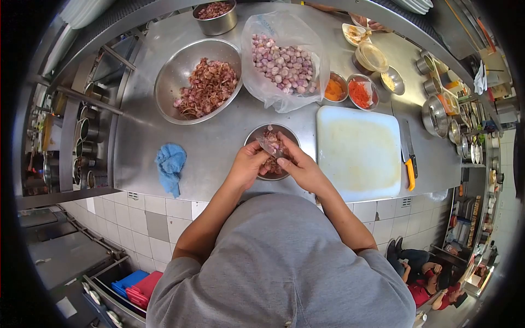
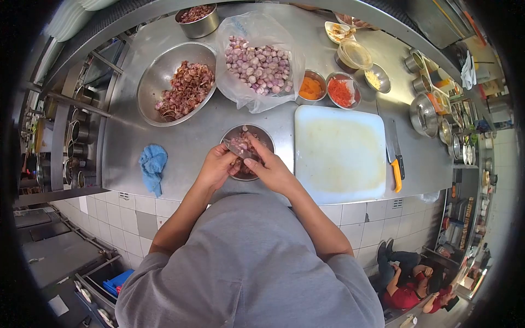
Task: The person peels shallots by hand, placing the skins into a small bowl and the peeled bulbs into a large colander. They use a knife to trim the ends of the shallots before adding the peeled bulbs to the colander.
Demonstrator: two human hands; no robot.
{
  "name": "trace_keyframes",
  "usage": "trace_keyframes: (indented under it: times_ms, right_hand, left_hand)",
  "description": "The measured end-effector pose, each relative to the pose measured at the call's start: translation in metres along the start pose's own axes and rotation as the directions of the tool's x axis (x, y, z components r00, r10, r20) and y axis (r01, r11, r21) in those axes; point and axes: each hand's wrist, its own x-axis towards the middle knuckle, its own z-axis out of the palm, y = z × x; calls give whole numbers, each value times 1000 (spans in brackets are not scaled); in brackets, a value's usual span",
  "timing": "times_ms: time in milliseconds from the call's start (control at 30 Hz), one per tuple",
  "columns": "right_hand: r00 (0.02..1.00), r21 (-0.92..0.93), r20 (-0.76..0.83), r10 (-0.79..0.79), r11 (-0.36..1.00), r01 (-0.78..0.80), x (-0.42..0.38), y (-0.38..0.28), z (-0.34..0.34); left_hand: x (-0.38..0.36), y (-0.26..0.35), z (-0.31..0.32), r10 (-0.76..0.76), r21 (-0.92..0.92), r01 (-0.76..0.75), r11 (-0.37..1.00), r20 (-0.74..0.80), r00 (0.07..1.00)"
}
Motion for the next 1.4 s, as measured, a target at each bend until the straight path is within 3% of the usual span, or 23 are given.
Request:
trace_keyframes:
  times_ms: [67,133,233,333,467,567,667,700,733,800,867,1000,1100,1167,1200,1267,1400]
  right_hand:
    - [996,99,46,80,991,-85,1,-1,-2]
    - [995,-71,54,-89,993,92,3,1,-5]
    - [996,-59,84,39,998,-34,-1,-15,-7]
    - [998,-221,23,-65,973,69,-2,-15,-5]
    - [1000,-151,26,-15,988,18,-2,-15,-3]
    - [1000,-25,-2,-6,1000,6,1,3,2]
    - [996,37,-24,-85,996,85,6,21,1]
    - [995,278,25,92,956,-95,5,11,-3]
    - [962,490,112,249,828,-272,4,2,-5]
    - [961,580,72,267,773,-258,4,-8,-2]
    - [944,713,136,299,632,-303,5,-11,-4]
    - [936,687,116,333,654,-318,3,-14,-2]
    - [928,530,78,365,773,-349,0,-14,2]
    - [963,330,91,255,904,-271,0,-5,2]
    - [963,329,91,255,905,-271,0,-2,3]
    - [993,118,73,89,988,-98,0,2,5]
    - [999,117,29,-28,993,24,2,1,9]
  left_hand:
    - [-4,5,4,5,235,5,972,-42,999]
    - [-6,9,3,21,242,-8,970,-50,999]
    - [-9,13,3,44,273,-26,962,-61,997]
    - [-11,17,5,53,303,-29,952,-70,996]
    - [-12,16,7,62,302,-43,952,-53,997]
    - [-11,15,5,67,420,-36,907,-57,996]
    - [-13,6,11,112,348,-101,932,-12,994]
    - [-12,7,13,113,348,-101,932,-14,993]
    - [-11,9,15,109,321,-99,942,-16,994]
    - [-8,8,14,105,293,-96,951,-15,994]
    - [-1,1,4,67,70,-68,995,10,998]
    - [-1,3,-1,91,-122,-90,988,-2,996]
    - [-2,6,2,48,-196,-69,978,-108,993]
    - [0,2,1,62,-194,-85,977,-125,990]
    - [0,3,3,62,-194,-86,977,-124,990]
    - [-3,7,8,66,-142,-85,986,-134,989]
    - [-6,8,8,47,-129,-58,990,-87,995]
